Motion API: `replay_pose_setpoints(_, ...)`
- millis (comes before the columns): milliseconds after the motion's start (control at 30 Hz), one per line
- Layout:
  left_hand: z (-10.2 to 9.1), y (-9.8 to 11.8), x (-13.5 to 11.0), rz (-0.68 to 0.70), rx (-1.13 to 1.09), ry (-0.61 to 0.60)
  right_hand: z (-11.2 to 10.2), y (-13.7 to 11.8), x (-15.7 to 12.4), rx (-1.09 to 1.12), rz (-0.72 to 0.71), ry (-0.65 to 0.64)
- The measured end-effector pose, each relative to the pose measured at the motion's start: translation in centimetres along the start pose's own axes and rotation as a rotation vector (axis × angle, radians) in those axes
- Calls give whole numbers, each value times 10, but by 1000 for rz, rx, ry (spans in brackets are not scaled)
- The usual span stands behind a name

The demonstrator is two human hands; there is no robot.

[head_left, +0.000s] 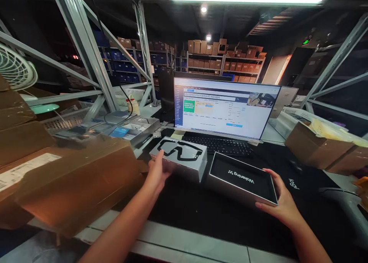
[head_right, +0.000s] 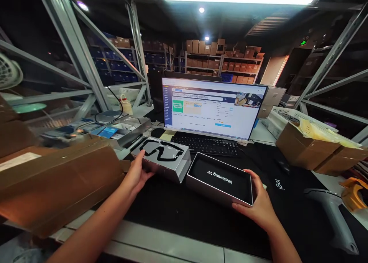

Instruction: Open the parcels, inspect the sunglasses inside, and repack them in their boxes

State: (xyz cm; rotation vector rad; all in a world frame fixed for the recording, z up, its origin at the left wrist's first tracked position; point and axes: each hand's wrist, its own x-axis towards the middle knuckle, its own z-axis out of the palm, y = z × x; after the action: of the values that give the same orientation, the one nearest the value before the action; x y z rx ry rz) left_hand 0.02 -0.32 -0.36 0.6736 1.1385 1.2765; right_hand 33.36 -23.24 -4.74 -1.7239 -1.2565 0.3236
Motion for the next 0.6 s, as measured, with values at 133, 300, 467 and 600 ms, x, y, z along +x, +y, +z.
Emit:
replay_pose_setpoints(133,-6,-12,-12,-88,42,-7,-1,0,-2,24,-15,-4)
replay_pose_setpoints(300,-19,-24,-28,-172,90,-21,-3,4,0,-7,30,-34)
replay_pose_setpoints(467,-28,-28,-37,-177,110,-49,-9,5,-1,-72,-26,-183)
replay_pose_setpoints(600,-39,-34,-35,-200,195,-125,-8,6,-2,-55,-24,-244)
